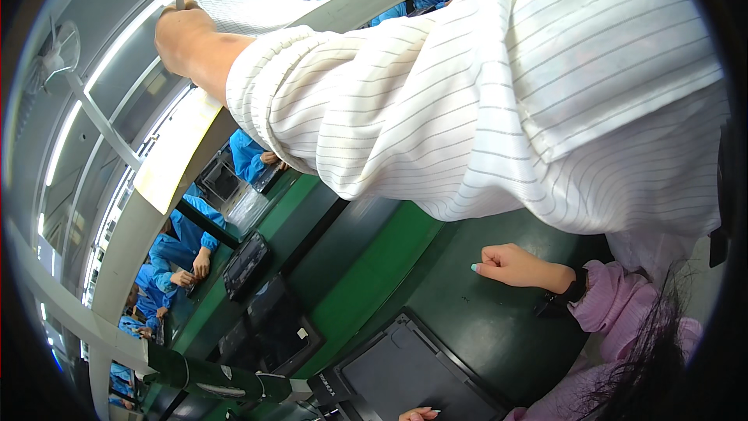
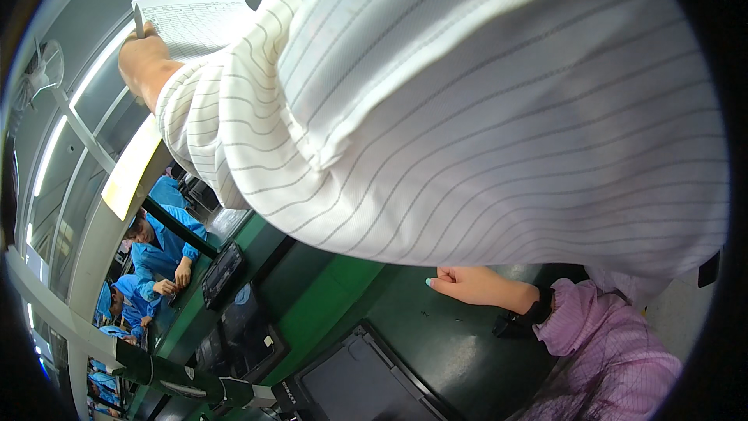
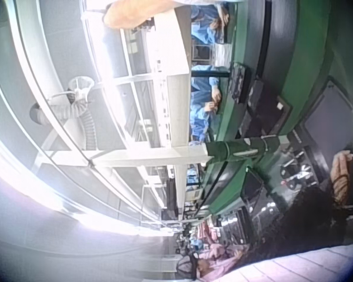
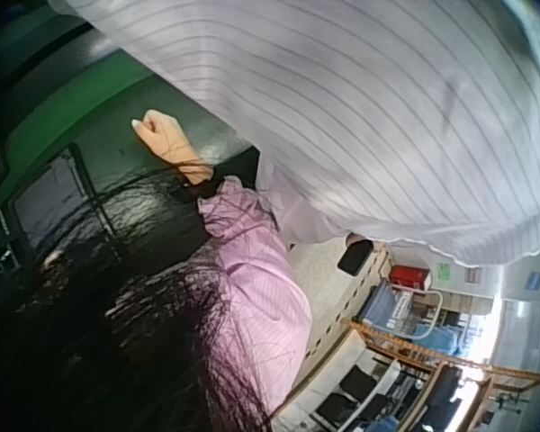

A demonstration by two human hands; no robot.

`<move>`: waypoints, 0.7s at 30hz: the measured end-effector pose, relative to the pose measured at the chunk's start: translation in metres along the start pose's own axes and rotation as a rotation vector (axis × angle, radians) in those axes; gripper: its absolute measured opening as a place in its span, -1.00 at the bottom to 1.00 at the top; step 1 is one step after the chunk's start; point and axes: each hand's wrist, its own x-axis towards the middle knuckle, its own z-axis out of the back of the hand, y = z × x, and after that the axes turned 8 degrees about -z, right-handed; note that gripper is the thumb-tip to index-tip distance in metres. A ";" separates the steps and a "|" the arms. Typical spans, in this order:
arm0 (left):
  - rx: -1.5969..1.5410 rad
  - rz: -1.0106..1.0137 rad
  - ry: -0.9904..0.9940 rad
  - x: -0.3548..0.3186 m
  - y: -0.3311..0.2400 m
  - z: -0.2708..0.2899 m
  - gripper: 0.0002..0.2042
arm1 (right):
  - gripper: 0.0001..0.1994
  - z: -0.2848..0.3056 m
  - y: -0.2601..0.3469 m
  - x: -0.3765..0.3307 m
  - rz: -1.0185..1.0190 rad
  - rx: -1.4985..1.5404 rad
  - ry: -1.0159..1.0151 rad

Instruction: Operating and checking screen functionality/diagnostic menus on tablets at a factory workstation line.

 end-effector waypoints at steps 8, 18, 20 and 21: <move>0.009 0.007 0.000 0.002 -0.003 -0.002 -0.73 | -0.60 0.000 0.000 0.001 -0.002 0.018 0.008; 0.017 0.012 -0.004 0.000 -0.003 -0.002 -0.73 | -0.60 0.000 0.001 0.001 0.007 0.004 -0.002; 0.019 0.014 -0.007 0.000 -0.003 -0.003 -0.73 | -0.60 0.000 0.000 0.002 0.012 0.005 -0.003; 0.021 0.014 -0.008 0.001 -0.003 -0.003 -0.73 | -0.60 0.000 0.000 0.002 0.006 0.006 -0.001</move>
